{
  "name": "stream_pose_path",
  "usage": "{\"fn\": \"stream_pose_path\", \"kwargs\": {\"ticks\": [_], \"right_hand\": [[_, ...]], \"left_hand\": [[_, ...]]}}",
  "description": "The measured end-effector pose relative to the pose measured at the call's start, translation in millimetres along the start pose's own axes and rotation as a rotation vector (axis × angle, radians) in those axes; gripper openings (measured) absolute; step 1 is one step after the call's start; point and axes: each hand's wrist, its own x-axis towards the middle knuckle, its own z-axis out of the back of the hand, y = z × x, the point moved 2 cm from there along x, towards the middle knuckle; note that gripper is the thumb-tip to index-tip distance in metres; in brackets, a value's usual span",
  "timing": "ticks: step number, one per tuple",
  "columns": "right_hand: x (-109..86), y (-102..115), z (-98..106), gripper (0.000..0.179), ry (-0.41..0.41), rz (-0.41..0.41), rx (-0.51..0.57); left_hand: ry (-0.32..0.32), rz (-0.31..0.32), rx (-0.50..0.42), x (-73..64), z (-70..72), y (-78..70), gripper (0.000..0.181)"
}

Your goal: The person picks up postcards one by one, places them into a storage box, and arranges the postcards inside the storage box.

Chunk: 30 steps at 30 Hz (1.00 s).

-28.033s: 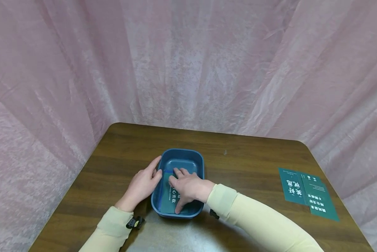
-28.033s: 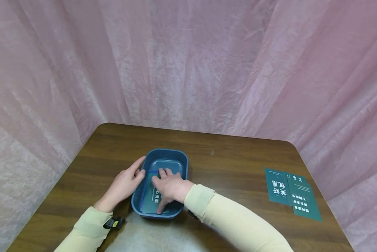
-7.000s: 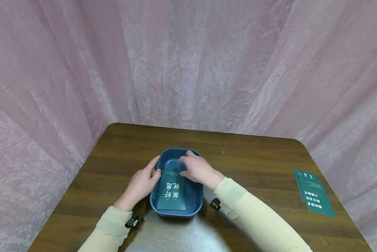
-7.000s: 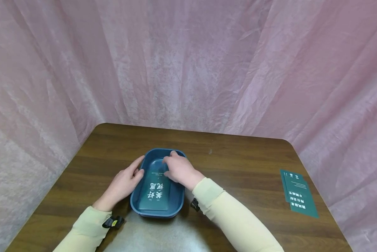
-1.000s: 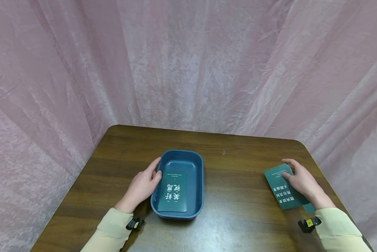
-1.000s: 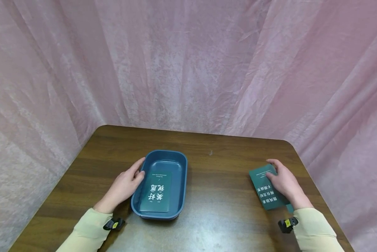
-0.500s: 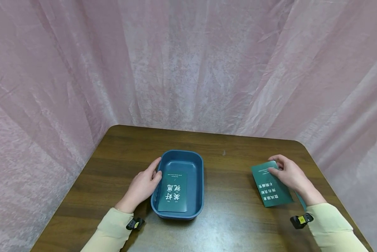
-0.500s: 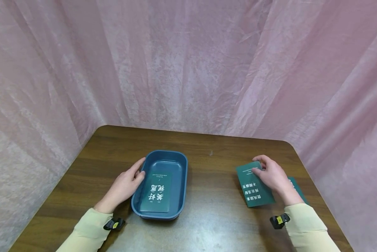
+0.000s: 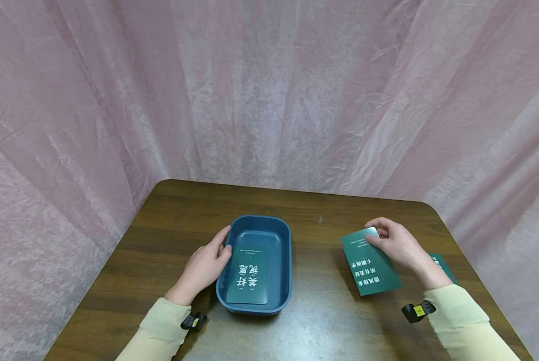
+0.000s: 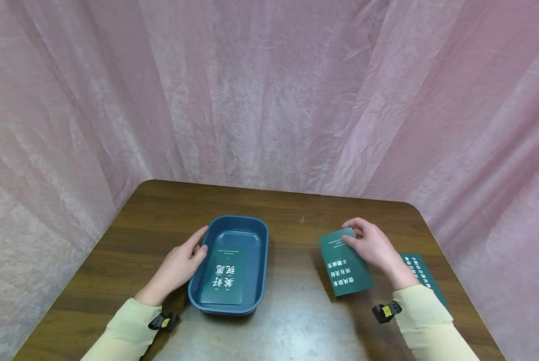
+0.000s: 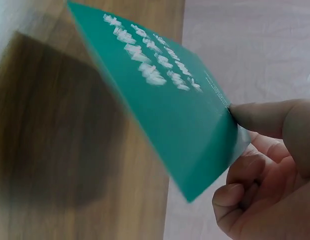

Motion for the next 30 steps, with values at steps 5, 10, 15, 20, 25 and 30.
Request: {"fn": "stream_pose_path", "kwargs": {"ticks": [5, 10, 15, 20, 25, 30], "right_hand": [[1.9, 12, -6, 0.036, 0.018, 0.029, 0.052], [4.5, 22, -8, 0.038, 0.038, 0.058, 0.066], [7.1, 28, -11, 0.037, 0.071, 0.081, 0.121], [7.2, 36, -13, 0.039, 0.111, 0.066, 0.207], [8.5, 45, -15, 0.042, 0.164, 0.043, 0.299], [11.7, 53, -22, 0.042, 0.194, 0.043, 0.344]], "left_hand": [[-0.001, -0.002, 0.004, -0.1, -0.4, 0.1, 0.061], [0.002, 0.01, 0.005, 1.3, -1.4, 1.1, 0.062], [0.006, 0.018, 0.0, 1.5, -1.7, 0.7, 0.062], [0.013, 0.024, -0.002, 1.2, -0.9, 0.1, 0.062], [0.015, 0.027, -0.004, 1.6, -0.6, -0.2, 0.062], [0.012, 0.026, -0.007, 2.2, -1.5, -0.4, 0.062]]}}
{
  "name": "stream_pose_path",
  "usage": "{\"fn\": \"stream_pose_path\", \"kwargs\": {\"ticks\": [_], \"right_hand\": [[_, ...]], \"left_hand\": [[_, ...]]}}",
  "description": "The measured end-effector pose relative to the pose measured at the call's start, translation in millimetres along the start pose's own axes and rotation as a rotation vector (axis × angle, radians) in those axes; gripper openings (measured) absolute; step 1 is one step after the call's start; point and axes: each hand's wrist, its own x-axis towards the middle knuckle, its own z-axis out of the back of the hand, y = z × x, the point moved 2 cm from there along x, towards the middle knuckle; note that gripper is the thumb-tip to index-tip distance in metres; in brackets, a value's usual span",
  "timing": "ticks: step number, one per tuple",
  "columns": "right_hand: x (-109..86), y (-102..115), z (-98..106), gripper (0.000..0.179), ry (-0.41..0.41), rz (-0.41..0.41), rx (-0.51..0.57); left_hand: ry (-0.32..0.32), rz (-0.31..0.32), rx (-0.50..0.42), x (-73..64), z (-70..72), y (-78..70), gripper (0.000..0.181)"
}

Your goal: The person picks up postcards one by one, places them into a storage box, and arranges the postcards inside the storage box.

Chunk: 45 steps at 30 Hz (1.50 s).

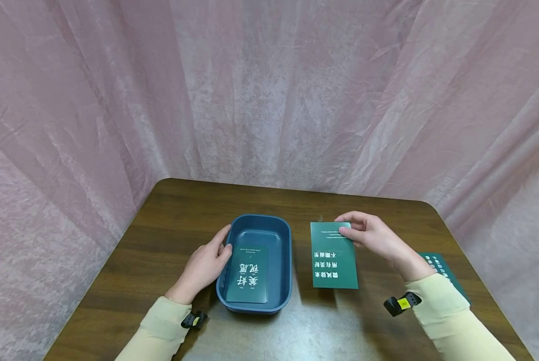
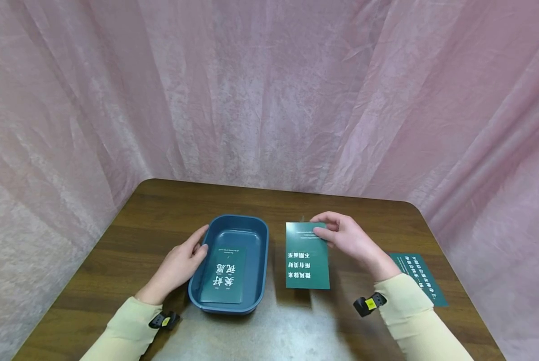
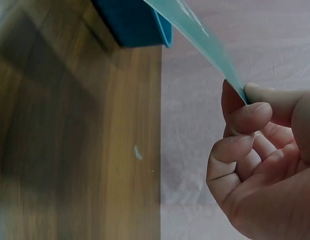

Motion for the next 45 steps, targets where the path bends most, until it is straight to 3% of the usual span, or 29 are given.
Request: {"fn": "stream_pose_path", "kwargs": {"ticks": [19, 35, 45], "right_hand": [[22.4, 18, -40, 0.033, 0.082, 0.05, 0.031], [38.6, 30, -77, 0.029, 0.206, 0.075, 0.064], [47.4, 38, -95, 0.024, 0.254, 0.105, 0.021]], "left_hand": [[0.0, -0.004, 0.004, -0.5, 0.5, 1.3, 0.062], [-0.003, -0.004, 0.0, -0.4, 1.2, 2.5, 0.062], [-0.001, 0.001, -0.005, -0.5, 1.5, 1.8, 0.062]]}}
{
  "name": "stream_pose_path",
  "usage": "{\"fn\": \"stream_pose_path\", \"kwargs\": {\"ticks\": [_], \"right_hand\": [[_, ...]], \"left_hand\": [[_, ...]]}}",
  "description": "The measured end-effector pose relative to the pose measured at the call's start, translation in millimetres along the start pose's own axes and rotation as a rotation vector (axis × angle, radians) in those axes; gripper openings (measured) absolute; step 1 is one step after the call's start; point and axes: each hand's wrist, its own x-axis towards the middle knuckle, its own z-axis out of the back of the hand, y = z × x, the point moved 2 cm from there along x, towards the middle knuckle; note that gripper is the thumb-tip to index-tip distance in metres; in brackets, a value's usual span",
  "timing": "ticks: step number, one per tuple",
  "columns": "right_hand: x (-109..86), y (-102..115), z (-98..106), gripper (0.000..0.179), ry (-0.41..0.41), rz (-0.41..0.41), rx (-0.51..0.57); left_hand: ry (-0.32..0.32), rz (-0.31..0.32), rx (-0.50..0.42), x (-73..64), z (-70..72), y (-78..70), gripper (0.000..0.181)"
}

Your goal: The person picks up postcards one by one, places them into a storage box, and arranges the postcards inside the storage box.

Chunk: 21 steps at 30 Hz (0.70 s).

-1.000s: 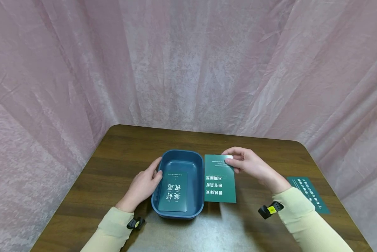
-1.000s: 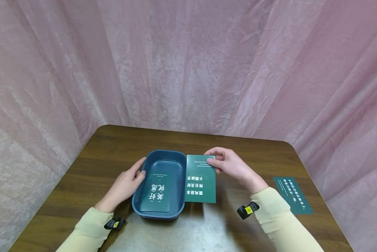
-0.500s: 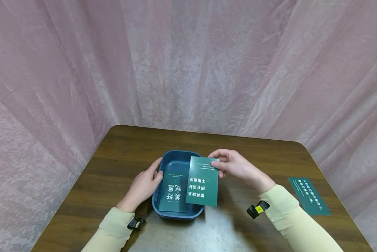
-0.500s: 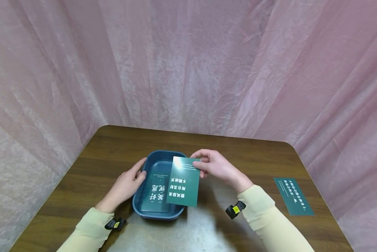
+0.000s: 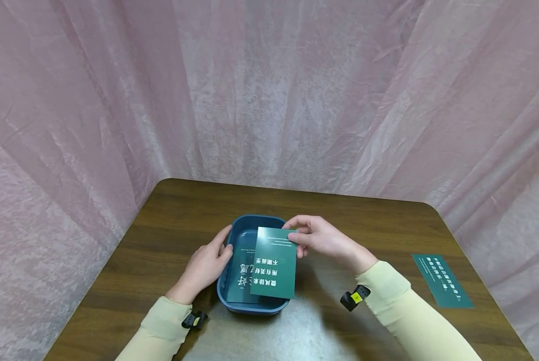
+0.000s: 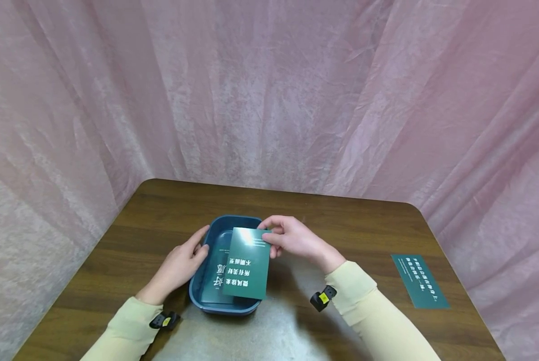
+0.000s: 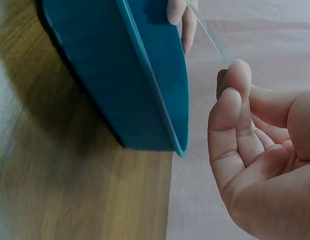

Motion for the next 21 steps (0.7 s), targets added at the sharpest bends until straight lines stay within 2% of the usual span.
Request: {"fn": "stream_pose_path", "kwargs": {"ticks": [10, 21], "right_hand": [[17.2, 4, -21, 0.023, 0.051, 0.054, -0.021], [32.8, 0, -40, 0.022, 0.075, 0.05, -0.053]], "left_hand": [[0.008, 0.0, -0.004, -0.6, 1.2, 1.5, 0.062], [0.002, -0.011, 0.009, 0.8, 0.0, 3.1, 0.062]]}}
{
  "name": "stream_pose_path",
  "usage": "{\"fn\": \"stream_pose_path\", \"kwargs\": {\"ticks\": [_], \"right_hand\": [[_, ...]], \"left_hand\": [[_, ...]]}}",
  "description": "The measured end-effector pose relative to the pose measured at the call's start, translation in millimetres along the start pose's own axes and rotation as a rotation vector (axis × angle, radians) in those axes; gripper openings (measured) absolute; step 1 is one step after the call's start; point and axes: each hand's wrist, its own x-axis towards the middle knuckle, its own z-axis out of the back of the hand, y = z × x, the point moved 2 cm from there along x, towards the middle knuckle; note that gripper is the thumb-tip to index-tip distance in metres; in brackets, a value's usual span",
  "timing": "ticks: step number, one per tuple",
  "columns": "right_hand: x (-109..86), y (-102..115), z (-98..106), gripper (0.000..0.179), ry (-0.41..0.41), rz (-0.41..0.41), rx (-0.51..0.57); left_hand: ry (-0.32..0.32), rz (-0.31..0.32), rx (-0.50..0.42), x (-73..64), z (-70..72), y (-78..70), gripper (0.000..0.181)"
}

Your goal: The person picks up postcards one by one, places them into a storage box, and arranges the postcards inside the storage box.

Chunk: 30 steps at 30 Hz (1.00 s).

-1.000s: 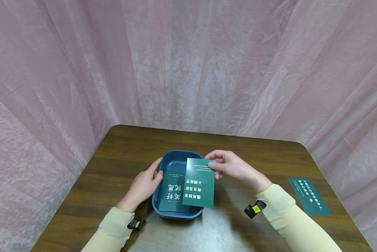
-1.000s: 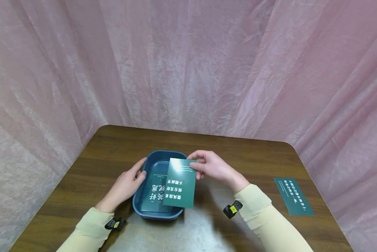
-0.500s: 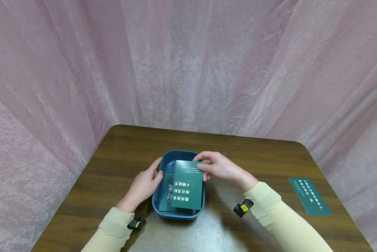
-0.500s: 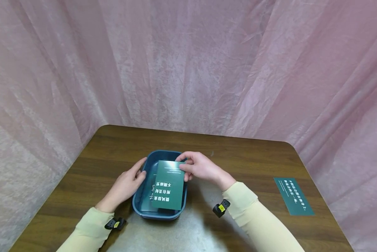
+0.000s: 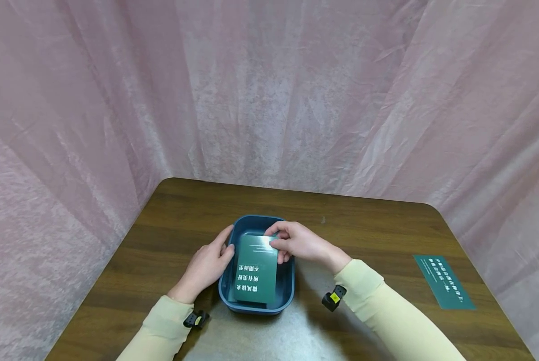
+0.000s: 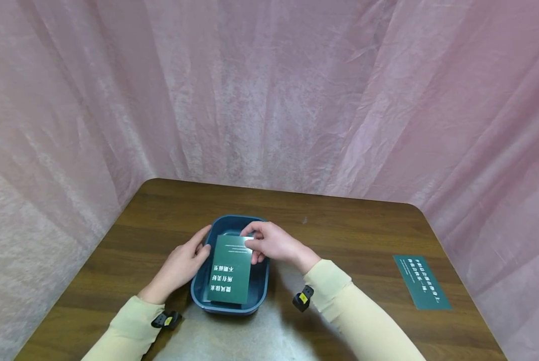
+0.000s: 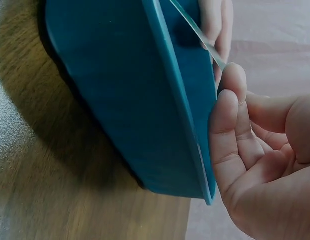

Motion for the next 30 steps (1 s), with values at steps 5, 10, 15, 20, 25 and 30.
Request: {"fn": "stream_pose_path", "kwargs": {"ticks": [5, 10, 15, 20, 25, 30], "right_hand": [[5.6, 1, -5, 0.023, 0.014, -0.025, -0.016], [11.8, 0, -8, 0.024, 0.015, -0.048, -0.066], [18.3, 0, -13, 0.024, 0.006, -0.048, -0.161], [23.3, 2, -22, 0.027, -0.047, -0.041, -0.354], [27.5, 1, -32, 0.037, -0.085, -0.035, -0.55], [31.5, -2, -41, 0.038, -0.134, -0.029, -0.742]], "left_hand": [[0.003, 0.001, 0.001, 0.0, -0.3, -0.7, 0.062], [0.008, 0.005, -0.005, -0.3, 0.1, -1.5, 0.062], [0.013, 0.009, -0.007, -0.6, 0.6, -1.4, 0.062], [0.019, 0.013, 0.001, -0.6, 0.8, -1.2, 0.063], [0.028, 0.024, 0.0, -0.6, 1.0, -2.2, 0.064], [0.029, 0.03, -0.004, -0.4, 1.4, -2.6, 0.064]]}}
